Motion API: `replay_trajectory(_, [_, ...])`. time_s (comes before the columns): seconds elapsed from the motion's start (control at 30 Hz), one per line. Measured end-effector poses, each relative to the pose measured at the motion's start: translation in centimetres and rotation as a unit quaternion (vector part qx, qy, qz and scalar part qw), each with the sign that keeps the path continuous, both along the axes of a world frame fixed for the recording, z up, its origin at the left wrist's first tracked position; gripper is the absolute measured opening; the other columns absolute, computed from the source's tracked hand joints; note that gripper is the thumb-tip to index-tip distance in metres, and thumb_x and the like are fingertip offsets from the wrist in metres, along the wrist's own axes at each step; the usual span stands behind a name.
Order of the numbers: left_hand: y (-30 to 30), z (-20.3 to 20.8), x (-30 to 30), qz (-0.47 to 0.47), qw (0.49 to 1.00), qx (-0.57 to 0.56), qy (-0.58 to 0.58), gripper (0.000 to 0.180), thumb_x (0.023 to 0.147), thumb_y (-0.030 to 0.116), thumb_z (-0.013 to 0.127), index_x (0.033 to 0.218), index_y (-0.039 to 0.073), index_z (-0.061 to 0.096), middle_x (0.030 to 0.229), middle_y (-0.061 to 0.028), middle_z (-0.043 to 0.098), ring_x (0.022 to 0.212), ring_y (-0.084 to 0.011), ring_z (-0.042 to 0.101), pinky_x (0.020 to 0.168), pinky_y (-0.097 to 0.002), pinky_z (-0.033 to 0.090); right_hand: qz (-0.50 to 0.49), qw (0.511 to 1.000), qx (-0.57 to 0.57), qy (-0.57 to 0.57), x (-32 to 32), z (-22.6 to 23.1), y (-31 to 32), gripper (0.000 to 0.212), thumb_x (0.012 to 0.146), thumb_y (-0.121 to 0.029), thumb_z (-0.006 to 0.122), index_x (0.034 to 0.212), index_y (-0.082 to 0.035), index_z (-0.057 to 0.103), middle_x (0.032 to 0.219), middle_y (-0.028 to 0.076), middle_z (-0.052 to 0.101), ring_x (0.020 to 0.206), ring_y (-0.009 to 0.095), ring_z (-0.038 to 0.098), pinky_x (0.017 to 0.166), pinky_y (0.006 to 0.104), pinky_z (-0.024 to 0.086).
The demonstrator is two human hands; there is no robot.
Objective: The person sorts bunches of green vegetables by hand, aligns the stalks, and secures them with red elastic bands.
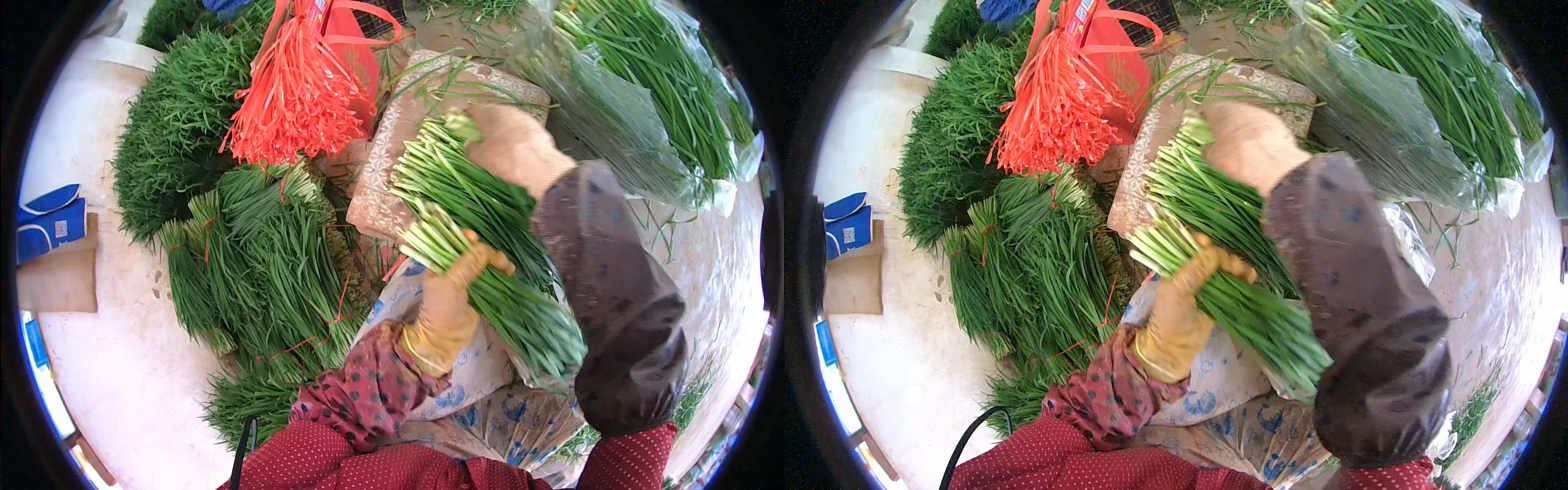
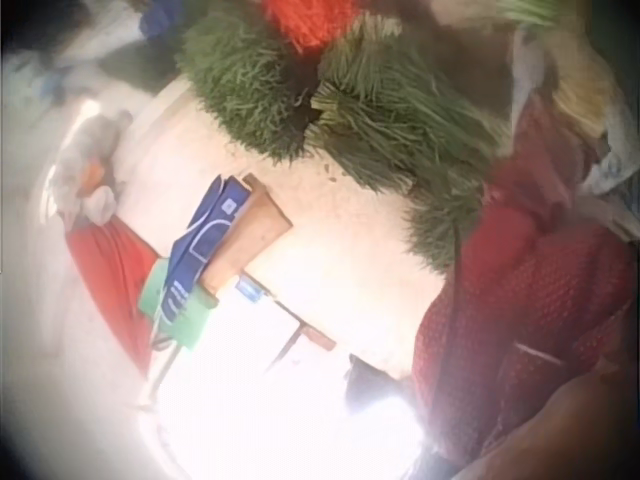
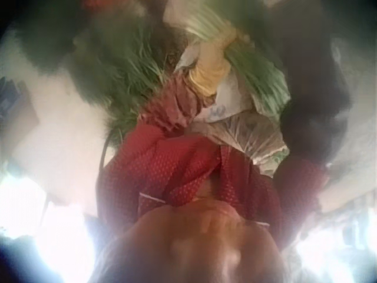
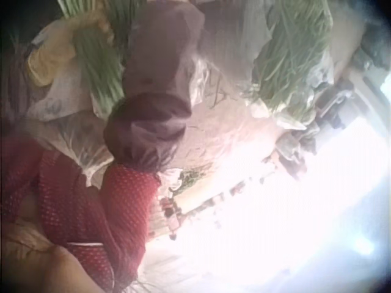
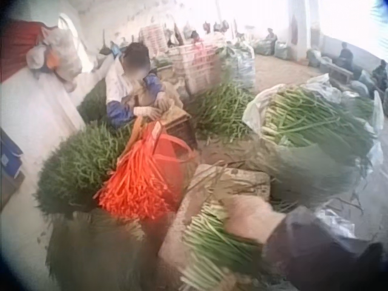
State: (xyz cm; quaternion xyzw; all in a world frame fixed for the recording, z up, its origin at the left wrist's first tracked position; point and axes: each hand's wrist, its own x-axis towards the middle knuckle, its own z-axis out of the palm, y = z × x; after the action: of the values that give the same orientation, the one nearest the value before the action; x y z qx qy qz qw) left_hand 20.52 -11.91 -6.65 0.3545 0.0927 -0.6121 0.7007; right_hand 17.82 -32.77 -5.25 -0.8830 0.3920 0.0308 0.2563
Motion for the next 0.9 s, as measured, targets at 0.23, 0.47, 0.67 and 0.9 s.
replay_trajectory(0.23, [0.5,-1.7,-1.1,-0.045,0.996,-0.004,-0.073,0.027,0.09,0.008,0.064,0.115,0.007,0.053,0.091,-0.0116,0.064,0.091,-0.0274,0.062,0.085,-0.042,0.05,-0.004,0.99,0.072,-0.123,3.1,-9.2,-0.7,0.061,0.083,-0.041,0.068,0.128,-0.003,0.052,0.118,0.02,0.062,0.115,0.034,0.057,0.097,0.0387,0.044])
replay_trajectory(0.47, [-0.4,-1.3,-1.3,-0.04,0.998,0.004,-0.038,0.022,0.09,0.0,0.059,0.11,0.008,0.055,0.091,-0.0084,0.067,0.085,-0.0161,0.063,0.081,-0.03,0.05,-0.157,0.963,0.128,-0.179,0.5,-7.2,-2.9,0.074,0.093,-0.06,0.045,0.132,0.003,0.05,0.127,0.026,0.056,0.122,0.038,0.051,0.1,0.0418,0.04])
replay_trajectory(0.67, [-1.1,-0.6,-0.8,-0.022,0.999,0.019,-0.016,0.021,0.091,0.003,0.06,0.109,0.012,0.052,0.088,-0.0112,0.067,0.078,-0.019,0.064,0.07,-0.0359,0.055,-0.134,0.961,0.137,-0.198,-4.5,-4.4,-1.0,0.065,0.095,-0.052,0.049,0.132,0.001,0.05,0.126,0.024,0.058,0.121,0.035,0.054,0.103,0.0384,0.04])
replay_trajectory(0.9, [-1.8,-1.2,0.4,-0.009,0.999,-0.039,-0.006,0.019,0.092,0.007,0.059,0.11,0.005,0.053,0.091,-0.0079,0.063,0.089,-0.0157,0.06,0.084,-0.0294,0.049,-0.028,0.943,0.317,-0.1,-9.1,2.3,10.2,0.106,0.071,-0.039,0.082,0.15,-0.002,0.021,0.133,0.03,0.049,0.126,0.036,0.05,0.104,0.0361,0.04])
